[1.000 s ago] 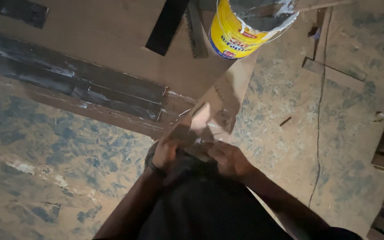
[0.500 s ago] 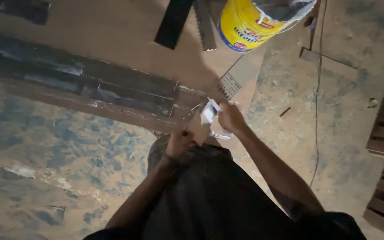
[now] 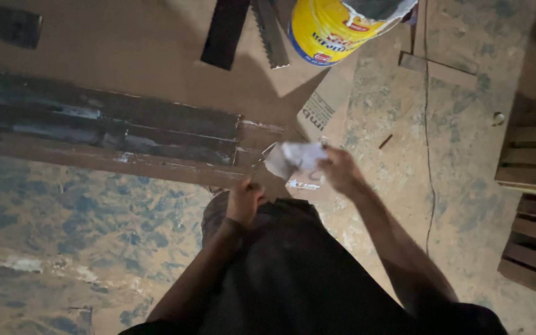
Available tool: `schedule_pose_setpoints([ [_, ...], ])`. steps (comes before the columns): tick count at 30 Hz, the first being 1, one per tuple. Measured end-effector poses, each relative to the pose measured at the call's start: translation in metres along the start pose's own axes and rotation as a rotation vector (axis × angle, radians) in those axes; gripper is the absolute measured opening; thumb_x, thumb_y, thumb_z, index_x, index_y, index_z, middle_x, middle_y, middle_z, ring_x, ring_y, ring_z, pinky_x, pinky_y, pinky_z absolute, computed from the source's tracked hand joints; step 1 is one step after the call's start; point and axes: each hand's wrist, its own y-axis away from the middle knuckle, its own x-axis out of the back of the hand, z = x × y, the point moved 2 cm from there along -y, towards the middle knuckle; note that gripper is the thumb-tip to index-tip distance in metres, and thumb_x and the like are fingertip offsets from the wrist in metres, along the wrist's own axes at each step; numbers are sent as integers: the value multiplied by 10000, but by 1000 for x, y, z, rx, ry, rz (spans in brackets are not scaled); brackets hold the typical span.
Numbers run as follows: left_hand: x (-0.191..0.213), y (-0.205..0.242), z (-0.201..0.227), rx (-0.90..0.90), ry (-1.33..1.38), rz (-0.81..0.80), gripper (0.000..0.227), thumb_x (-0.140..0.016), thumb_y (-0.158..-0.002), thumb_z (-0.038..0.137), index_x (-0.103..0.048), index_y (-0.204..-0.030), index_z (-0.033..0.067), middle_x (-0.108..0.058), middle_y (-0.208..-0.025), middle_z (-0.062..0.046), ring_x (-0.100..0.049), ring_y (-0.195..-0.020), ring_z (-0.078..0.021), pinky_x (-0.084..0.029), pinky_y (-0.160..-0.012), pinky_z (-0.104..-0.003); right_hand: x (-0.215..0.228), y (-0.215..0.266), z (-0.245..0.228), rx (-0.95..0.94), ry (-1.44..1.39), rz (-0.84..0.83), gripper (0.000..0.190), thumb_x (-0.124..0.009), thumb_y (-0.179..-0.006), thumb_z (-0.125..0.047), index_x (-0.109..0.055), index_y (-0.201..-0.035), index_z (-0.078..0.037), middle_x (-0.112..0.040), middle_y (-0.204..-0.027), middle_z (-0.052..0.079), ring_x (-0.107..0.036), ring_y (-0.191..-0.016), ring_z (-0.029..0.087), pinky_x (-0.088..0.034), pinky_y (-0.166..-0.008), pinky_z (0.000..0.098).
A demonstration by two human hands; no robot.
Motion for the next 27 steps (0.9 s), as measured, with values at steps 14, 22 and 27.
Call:
schedule_pose_setpoints([
  [14,-17,-4,36,7,44,-21,244,-585,-903,37,-669,-1132,21,-714,-932,-34,-706,-805,-125,-641,-667,-286,-68,-54,46,804,747,484,535,-577,-723,-16,-631,-1254,24,-661,-1230,243,-576,-1113,418,-526,-918,448],
  [22,0,-31,-3,-25,-12,-22,119,-634,-931,51,-619,-983,-55,-644,-915,-110,-677,-784,-186,-650,-665,-363,-22,-67,41,763,590,509,319,-522,-877,62,-694,-1130,-27,-682,-1093,218,-644,-1037,357,-544,-929,481],
  [27,-5,-29,2,66,82,-73,290,-602,-954,62,-543,-1218,-44,-598,-894,-114,-656,-756,-210,-655,-669,-399,-2,-120,18,-41,328,220,212,-590,-887,-102,-676,-1067,-29,-704,-963,259,-732,-882,408,-597,-792,513],
])
